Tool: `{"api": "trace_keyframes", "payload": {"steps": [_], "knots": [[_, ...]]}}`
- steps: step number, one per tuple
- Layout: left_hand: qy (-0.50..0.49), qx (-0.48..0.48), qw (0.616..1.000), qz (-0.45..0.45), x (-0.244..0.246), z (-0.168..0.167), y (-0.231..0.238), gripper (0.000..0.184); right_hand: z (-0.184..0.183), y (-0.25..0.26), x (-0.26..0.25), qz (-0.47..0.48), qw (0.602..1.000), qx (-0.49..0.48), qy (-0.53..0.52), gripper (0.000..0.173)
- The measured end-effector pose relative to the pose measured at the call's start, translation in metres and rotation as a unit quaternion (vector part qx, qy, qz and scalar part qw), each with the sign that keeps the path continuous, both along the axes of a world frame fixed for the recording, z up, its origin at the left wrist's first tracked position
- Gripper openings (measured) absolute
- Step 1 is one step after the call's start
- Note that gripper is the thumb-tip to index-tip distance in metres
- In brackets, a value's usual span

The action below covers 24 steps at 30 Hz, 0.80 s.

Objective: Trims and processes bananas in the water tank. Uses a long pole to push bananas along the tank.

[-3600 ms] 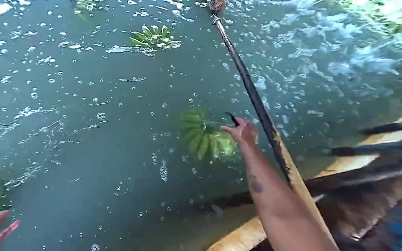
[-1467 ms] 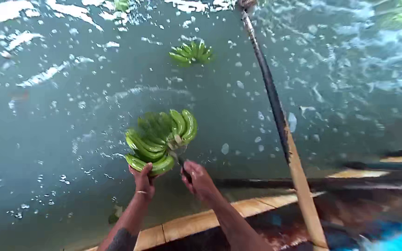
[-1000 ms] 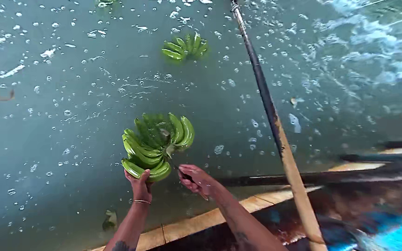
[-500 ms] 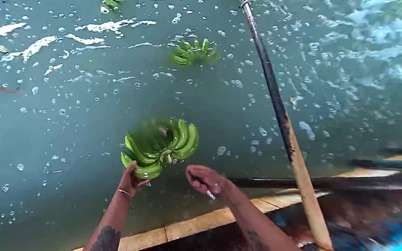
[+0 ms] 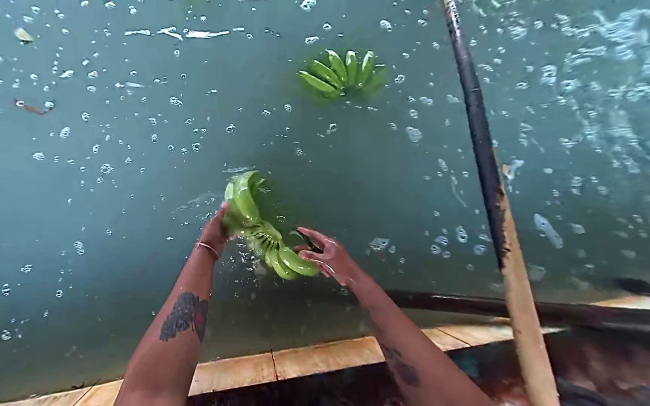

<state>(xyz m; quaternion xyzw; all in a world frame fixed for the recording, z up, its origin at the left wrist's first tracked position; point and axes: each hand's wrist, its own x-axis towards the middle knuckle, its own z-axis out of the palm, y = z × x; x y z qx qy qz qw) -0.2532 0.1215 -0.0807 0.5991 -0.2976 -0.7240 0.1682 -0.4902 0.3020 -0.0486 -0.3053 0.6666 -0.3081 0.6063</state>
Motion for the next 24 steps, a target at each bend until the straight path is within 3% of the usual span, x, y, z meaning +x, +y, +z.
{"api": "trace_keyframes", "payload": {"steps": [2,5,7,10,14,17,24], "knots": [[-0.030,0.005,0.998,-0.062,-0.010,0.005,-0.018,0.045,0.005,-0.002,0.015,-0.008,0.999,-0.020,-0.025,0.071],[-0.086,0.008,0.993,-0.084,-0.035,-0.003,-0.032,0.047,-0.001,-0.004,0.023,-0.004,1.000,-0.027,-0.002,0.071],[-0.123,-0.021,0.990,-0.072,-0.055,-0.001,-0.029,0.047,-0.005,-0.007,0.018,0.040,0.988,-0.033,0.143,0.058],[-0.159,-0.043,0.982,-0.088,-0.069,0.001,-0.029,0.051,0.001,-0.014,0.017,0.116,0.939,-0.035,0.322,0.045],[-0.206,-0.064,0.964,-0.157,-0.076,0.010,-0.033,0.052,0.002,-0.012,0.043,0.112,0.869,-0.135,0.462,0.050],[-0.221,-0.068,0.956,-0.182,-0.081,0.014,-0.035,0.050,0.006,-0.017,0.056,0.122,0.847,-0.125,0.502,0.053],[-0.244,-0.073,0.946,-0.201,-0.082,0.010,-0.034,0.054,0.020,-0.026,0.062,0.173,0.837,-0.038,0.517,0.060]]}}
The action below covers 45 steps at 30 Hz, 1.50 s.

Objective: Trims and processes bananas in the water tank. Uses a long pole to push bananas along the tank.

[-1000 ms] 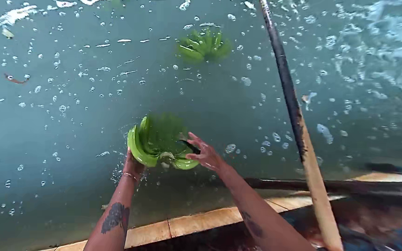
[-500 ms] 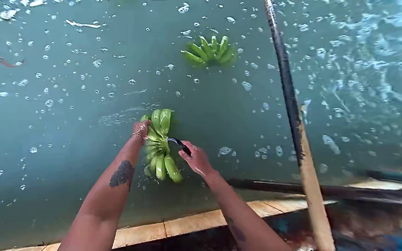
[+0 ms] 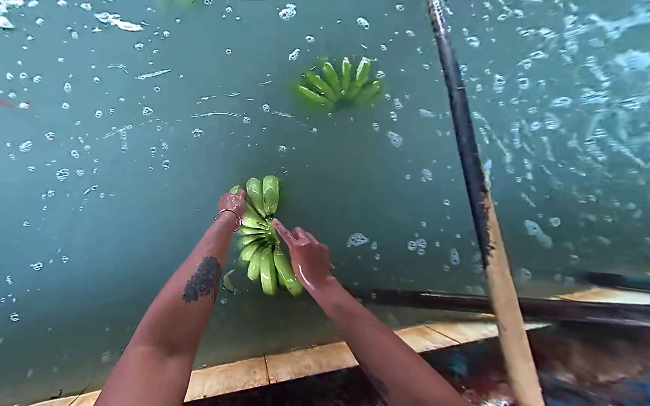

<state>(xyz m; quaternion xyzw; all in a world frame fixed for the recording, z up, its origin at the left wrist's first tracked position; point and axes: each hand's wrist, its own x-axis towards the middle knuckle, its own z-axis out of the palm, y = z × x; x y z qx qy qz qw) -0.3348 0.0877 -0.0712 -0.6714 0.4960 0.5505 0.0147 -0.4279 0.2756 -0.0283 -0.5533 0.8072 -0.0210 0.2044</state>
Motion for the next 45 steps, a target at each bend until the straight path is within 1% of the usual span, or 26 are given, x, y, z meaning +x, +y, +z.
{"api": "trace_keyframes", "payload": {"steps": [2,4,6,7,8,9,10,11,12,13,14,15,16,17,19,20,21,23,25,26,28,31,34,39,43,45], "knots": [[0.000,0.002,1.000,0.014,0.000,-0.003,0.004,0.053,0.002,-0.010,0.002,0.003,0.996,0.081,-0.023,0.061],[0.001,0.004,1.000,0.022,0.001,-0.005,0.007,0.055,0.020,-0.024,0.006,0.007,0.983,0.178,-0.038,0.062],[0.018,-0.007,0.999,0.033,0.008,-0.004,0.007,0.054,0.072,-0.040,0.002,0.020,0.966,0.255,-0.042,0.054],[0.021,-0.028,0.999,0.040,0.019,-0.003,0.005,0.053,0.098,-0.042,-0.007,0.027,0.964,0.258,-0.059,0.051],[0.015,-0.057,0.997,0.039,0.036,-0.001,0.004,0.053,0.107,-0.036,-0.022,0.026,0.970,0.224,-0.089,0.050],[0.001,-0.086,0.996,0.031,0.051,0.005,0.000,0.055,0.099,-0.028,-0.042,0.011,0.974,0.184,-0.131,0.052],[-0.012,-0.110,0.994,0.013,0.061,0.010,-0.007,0.062,0.080,-0.018,-0.061,-0.016,0.969,0.152,-0.193,0.060],[-0.023,-0.130,0.991,-0.013,0.068,0.017,-0.012,0.070,0.051,-0.006,-0.073,-0.059,0.952,0.139,-0.266,0.074],[-0.026,-0.145,0.988,-0.045,0.070,0.024,-0.014,0.080,0.022,0.007,-0.072,-0.124,0.919,0.149,-0.343,0.085],[-0.026,-0.152,0.985,-0.081,0.068,0.031,-0.013,0.085,-0.003,0.020,-0.062,-0.196,0.875,0.162,-0.412,0.088],[-0.025,-0.151,0.981,-0.121,0.061,0.036,-0.012,0.083,-0.018,0.031,-0.045,-0.265,0.829,0.156,-0.467,0.081],[-0.024,-0.143,0.976,-0.164,0.051,0.040,-0.010,0.074,-0.027,0.040,-0.027,-0.322,0.791,0.123,-0.506,0.071],[-0.017,-0.130,0.971,-0.202,0.040,0.039,-0.008,0.062,-0.031,0.048,-0.009,-0.357,0.765,0.080,-0.531,0.065],[-0.012,-0.114,0.965,-0.235,0.028,0.036,-0.005,0.060,-0.032,0.056,0.005,-0.371,0.745,0.045,-0.553,0.061],[-0.044,-0.077,0.956,-0.281,0.005,0.029,0.000,0.081,-0.029,0.065,0.018,-0.343,0.722,0.044,-0.600,0.058],[-0.075,-0.077,0.950,-0.295,-0.007,0.024,0.001,0.089,-0.030,0.062,0.017,-0.322,0.722,0.052,-0.611,0.055],[-0.107,-0.087,0.942,-0.307,-0.014,0.016,0.002,0.090,-0.030,0.056,0.014,-0.306,0.734,0.055,-0.604,0.051],[-0.146,-0.107,0.926,-0.331,-0.017,0.000,-0.001,0.077,-0.034,0.037,0.002,-0.274,0.796,0.048,-0.538,0.043],[-0.137,-0.116,0.922,-0.343,-0.009,-0.011,-0.007,0.063,-0.040,0.016,-0.014,-0.239,0.866,0.058,-0.436,0.039],[-0.125,-0.114,0.921,-0.351,-0.004,-0.014,-0.010,0.063,-0.045,0.008,-0.021,-0.223,0.889,0.074,-0.394,0.040],[-0.109,-0.118,0.918,-0.363,0.009,-0.013,-0.012,0.065,-0.054,-0.005,-0.027,-0.185,0.915,0.105,-0.342,0.042],[-0.093,-0.127,0.922,-0.353,0.024,-0.001,-0.016,0.066,-0.061,-0.019,-0.017,-0.149,0.925,0.115,-0.331,0.046],[-0.076,-0.140,0.931,-0.329,0.037,0.009,-0.024,0.066,-0.060,-0.027,-0.001,-0.132,0.919,0.104,-0.356,0.043],[-0.067,-0.158,0.938,-0.301,0.050,0.028,-0.038,0.064,-0.050,-0.043,0.018,-0.147,0.923,0.052,-0.351,0.041],[-0.057,-0.171,0.939,-0.292,0.054,0.033,-0.048,0.062,-0.037,-0.061,0.032,-0.071,0.951,0.064,-0.294,0.042],[-0.049,-0.182,0.943,-0.275,0.060,0.032,-0.054,0.059,-0.012,-0.074,0.028,0.003,0.960,0.122,-0.251,0.042]]}}
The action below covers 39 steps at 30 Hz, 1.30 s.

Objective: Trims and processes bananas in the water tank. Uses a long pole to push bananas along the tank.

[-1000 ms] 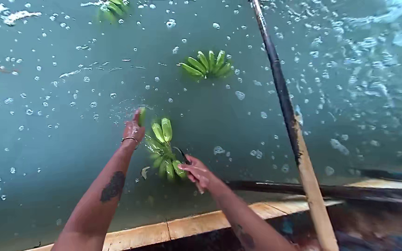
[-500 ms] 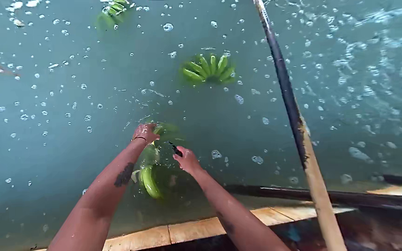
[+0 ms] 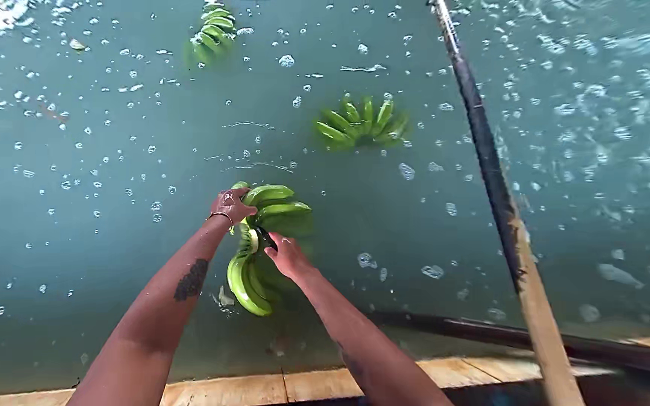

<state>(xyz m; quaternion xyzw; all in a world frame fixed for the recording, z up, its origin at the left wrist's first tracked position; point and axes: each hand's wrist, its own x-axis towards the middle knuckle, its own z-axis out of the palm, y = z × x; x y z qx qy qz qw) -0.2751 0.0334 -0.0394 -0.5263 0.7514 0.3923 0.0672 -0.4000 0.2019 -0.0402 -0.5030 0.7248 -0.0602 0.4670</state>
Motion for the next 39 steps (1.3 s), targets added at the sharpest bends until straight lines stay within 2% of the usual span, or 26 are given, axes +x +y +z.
{"api": "trace_keyframes", "payload": {"steps": [2,3,5,6,8,10,11,14,15,19,22,24,26,27,29,31,32,33,34,36,39], "knots": [[0.015,-0.043,0.997,0.067,0.014,-0.005,-0.011,0.062,0.044,-0.012,-0.030,0.076,0.997,0.035,0.002,0.037],[0.006,-0.069,0.992,0.103,0.026,-0.006,-0.013,0.077,0.058,-0.009,-0.052,0.061,0.998,0.026,-0.016,0.035],[0.005,-0.106,0.984,0.144,0.043,-0.008,0.003,0.121,0.060,0.008,-0.113,-0.023,1.000,-0.006,-0.017,0.032],[0.010,-0.121,0.981,0.154,0.047,-0.010,0.020,0.134,0.054,0.017,-0.145,-0.074,0.997,-0.010,-0.015,0.032],[0.005,-0.105,0.980,0.170,0.048,-0.008,0.054,0.141,0.035,0.021,-0.194,-0.198,0.979,-0.024,-0.051,0.036],[-0.032,0.011,0.980,0.196,0.048,-0.014,0.085,0.132,0.000,0.013,-0.223,-0.331,0.941,-0.033,-0.059,0.036],[-0.065,0.062,0.976,0.198,0.049,-0.025,0.095,0.121,-0.019,0.010,-0.231,-0.390,0.918,-0.053,-0.048,0.037],[-0.113,0.138,0.970,0.162,0.056,-0.065,0.107,0.056,-0.067,-0.012,-0.239,-0.504,0.857,-0.108,-0.023,0.038],[-0.126,0.135,0.973,0.141,0.059,-0.071,0.107,0.047,-0.077,-0.023,-0.235,-0.530,0.840,-0.117,-0.019,0.043],[-0.189,0.058,0.977,0.077,0.087,-0.063,0.092,0.045,-0.089,-0.065,-0.213,-0.615,0.773,-0.144,-0.066,0.065],[-0.279,-0.019,0.960,0.020,0.140,-0.054,0.052,0.046,-0.088,-0.083,-0.199,-0.650,0.722,-0.176,-0.158,0.070],[-0.352,-0.045,0.935,0.007,0.178,-0.048,0.016,0.048,-0.088,-0.096,-0.205,-0.659,0.698,-0.197,-0.196,0.062],[-0.381,-0.070,0.918,0.084,0.210,-0.039,-0.019,0.054,-0.098,-0.107,-0.216,-0.670,0.667,-0.213,-0.246,0.044],[-0.371,-0.089,0.913,0.141,0.222,-0.032,-0.032,0.056,-0.101,-0.108,-0.220,-0.671,0.664,-0.202,-0.262,0.041],[-0.304,-0.147,0.912,0.235,0.233,-0.015,-0.054,0.068,-0.107,-0.109,-0.227,-0.658,0.684,-0.176,-0.260,0.043],[-0.250,-0.215,0.916,0.228,0.231,0.003,-0.068,0.086,-0.110,-0.112,-0.227,-0.649,0.689,-0.196,-0.254,0.048],[-0.229,-0.251,0.918,0.204,0.226,0.012,-0.073,0.088,-0.112,-0.119,-0.227,-0.650,0.684,-0.228,-0.238,0.051],[-0.201,-0.287,0.919,0.180,0.218,0.019,-0.076,0.086,-0.110,-0.127,-0.228,-0.652,0.682,-0.250,-0.217,0.057],[-0.172,-0.317,0.919,0.158,0.209,0.023,-0.078,0.081,-0.109,-0.135,-0.231,-0.643,0.697,-0.268,-0.169,0.060],[-0.107,-0.340,0.926,0.122,0.189,0.029,-0.078,0.074,-0.101,-0.145,-0.232,-0.599,0.752,-0.270,-0.055,0.060],[0.012,-0.267,0.956,0.120,0.141,0.041,-0.065,0.059,-0.078,-0.148,-0.220,-0.507,0.819,-0.267,0.016,0.075]]}}
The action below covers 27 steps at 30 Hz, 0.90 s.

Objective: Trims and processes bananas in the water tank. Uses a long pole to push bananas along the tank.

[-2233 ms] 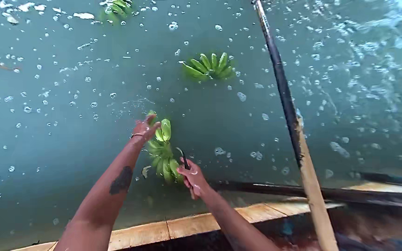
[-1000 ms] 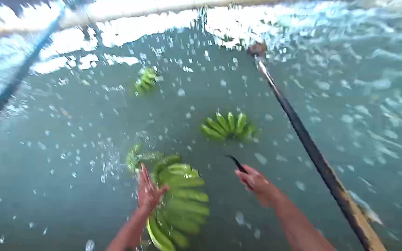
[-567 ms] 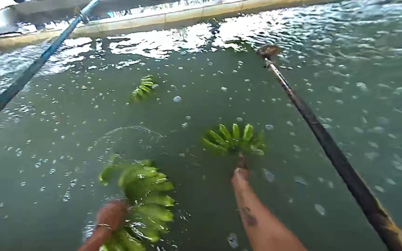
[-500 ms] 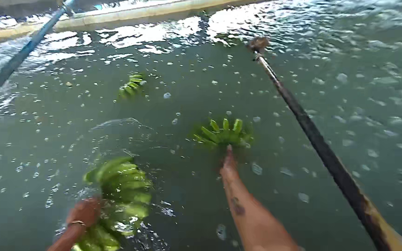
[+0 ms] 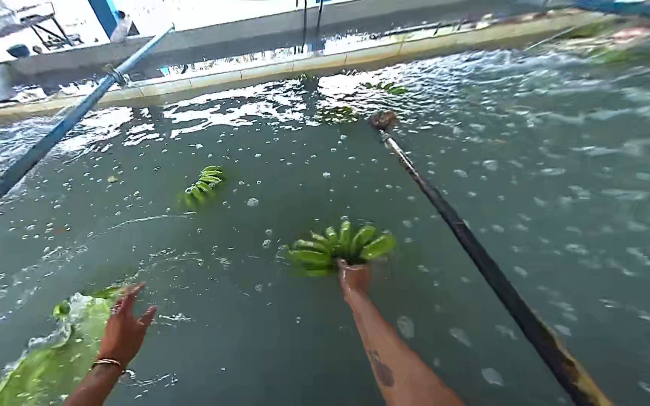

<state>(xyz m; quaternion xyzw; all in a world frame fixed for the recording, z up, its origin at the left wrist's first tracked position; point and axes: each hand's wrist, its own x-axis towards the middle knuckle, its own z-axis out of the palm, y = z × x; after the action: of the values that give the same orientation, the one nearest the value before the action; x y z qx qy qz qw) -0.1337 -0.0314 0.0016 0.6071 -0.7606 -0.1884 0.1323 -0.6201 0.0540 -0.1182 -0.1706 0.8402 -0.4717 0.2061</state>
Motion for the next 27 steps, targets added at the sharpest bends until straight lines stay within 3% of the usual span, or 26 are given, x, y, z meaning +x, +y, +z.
{"api": "trace_keyframes", "payload": {"steps": [3,6,8,10,11,13,15,16,18,20,27], "knots": [[0.212,0.128,0.969,0.016,-0.050,-0.010,0.020,0.044,0.044,0.011,0.033,0.158,0.970,0.160,0.089,0.074],[0.435,0.321,0.831,0.132,-0.099,-0.025,0.044,0.046,0.064,0.037,0.082,0.333,0.902,0.212,0.174,0.064],[0.478,0.415,0.752,0.187,-0.119,-0.038,0.062,0.061,0.067,0.063,0.114,0.448,0.842,0.219,0.206,0.055],[0.501,0.459,0.706,0.201,-0.124,-0.055,0.089,0.069,0.066,0.094,0.140,0.531,0.794,0.207,0.213,0.051],[0.512,0.452,0.704,0.194,-0.121,-0.067,0.106,0.069,0.065,0.113,0.150,0.536,0.798,0.186,0.205,0.052],[0.536,0.423,0.717,0.141,-0.100,-0.094,0.144,0.064,0.068,0.152,0.160,0.467,0.859,0.139,0.156,0.063],[0.558,0.434,0.685,0.174,-0.087,-0.120,0.182,0.055,0.073,0.187,0.161,0.359,0.922,0.115,0.088,0.075],[0.570,0.442,0.660,0.212,-0.087,-0.125,0.197,0.052,0.077,0.198,0.160,0.322,0.936,0.130,0.050,0.072],[0.589,0.448,0.590,0.323,-0.097,-0.114,0.222,0.043,0.083,0.211,0.161,0.295,0.936,0.192,0.015,0.058],[0.607,0.451,0.547,0.359,-0.106,-0.100,0.241,0.032,0.088,0.210,0.167,0.303,0.922,0.239,0.027,0.046],[0.622,0.403,0.506,0.441,-0.136,-0.065,0.279,0.029,0.097,0.195,0.173,0.336,0.874,0.348,0.048,0.044]]}}
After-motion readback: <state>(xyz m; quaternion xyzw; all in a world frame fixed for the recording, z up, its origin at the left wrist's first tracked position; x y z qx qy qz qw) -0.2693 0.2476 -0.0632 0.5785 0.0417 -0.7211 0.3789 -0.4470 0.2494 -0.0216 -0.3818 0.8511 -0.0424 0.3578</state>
